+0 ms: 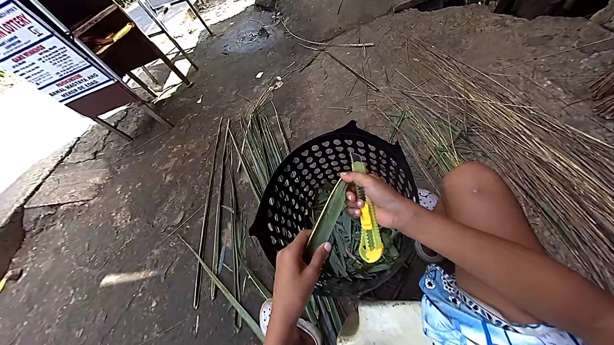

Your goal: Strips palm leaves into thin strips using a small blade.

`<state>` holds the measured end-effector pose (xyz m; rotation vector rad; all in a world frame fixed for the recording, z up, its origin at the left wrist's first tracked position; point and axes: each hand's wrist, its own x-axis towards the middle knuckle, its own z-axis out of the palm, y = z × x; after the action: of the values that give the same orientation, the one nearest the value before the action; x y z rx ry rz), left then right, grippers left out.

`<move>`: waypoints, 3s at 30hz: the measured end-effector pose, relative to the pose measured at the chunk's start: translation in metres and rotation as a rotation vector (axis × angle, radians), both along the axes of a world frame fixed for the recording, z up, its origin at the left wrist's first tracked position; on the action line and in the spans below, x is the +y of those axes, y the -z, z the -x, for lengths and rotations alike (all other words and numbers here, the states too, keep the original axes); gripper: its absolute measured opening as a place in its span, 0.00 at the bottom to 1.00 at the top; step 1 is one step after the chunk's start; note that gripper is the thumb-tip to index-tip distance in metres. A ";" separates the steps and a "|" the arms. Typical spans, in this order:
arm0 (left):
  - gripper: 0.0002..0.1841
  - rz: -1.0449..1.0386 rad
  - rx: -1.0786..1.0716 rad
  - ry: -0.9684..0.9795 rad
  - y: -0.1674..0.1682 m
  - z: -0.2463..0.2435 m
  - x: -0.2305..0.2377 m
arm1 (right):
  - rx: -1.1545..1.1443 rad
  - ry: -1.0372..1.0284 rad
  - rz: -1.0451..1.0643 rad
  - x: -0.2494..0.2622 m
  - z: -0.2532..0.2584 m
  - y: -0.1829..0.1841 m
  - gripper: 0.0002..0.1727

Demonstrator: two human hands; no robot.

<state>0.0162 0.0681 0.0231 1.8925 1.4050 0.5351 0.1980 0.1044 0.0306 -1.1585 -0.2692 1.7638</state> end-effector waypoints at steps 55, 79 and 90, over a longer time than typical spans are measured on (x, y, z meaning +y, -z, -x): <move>0.22 0.882 -0.702 -0.185 -0.005 0.013 0.025 | -1.028 -0.762 -0.907 0.006 -0.017 0.020 0.29; 0.14 1.337 -1.317 0.134 0.072 0.014 0.004 | -0.833 -0.284 -0.548 0.026 -0.046 0.040 0.17; 0.16 0.917 -1.216 0.089 0.072 0.025 0.006 | -0.703 -0.574 -0.528 0.013 -0.008 0.037 0.21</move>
<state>-0.0084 0.0743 -0.0491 0.6069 0.5319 0.6547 0.2065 0.1172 -0.0066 -1.3305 -1.5144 1.5164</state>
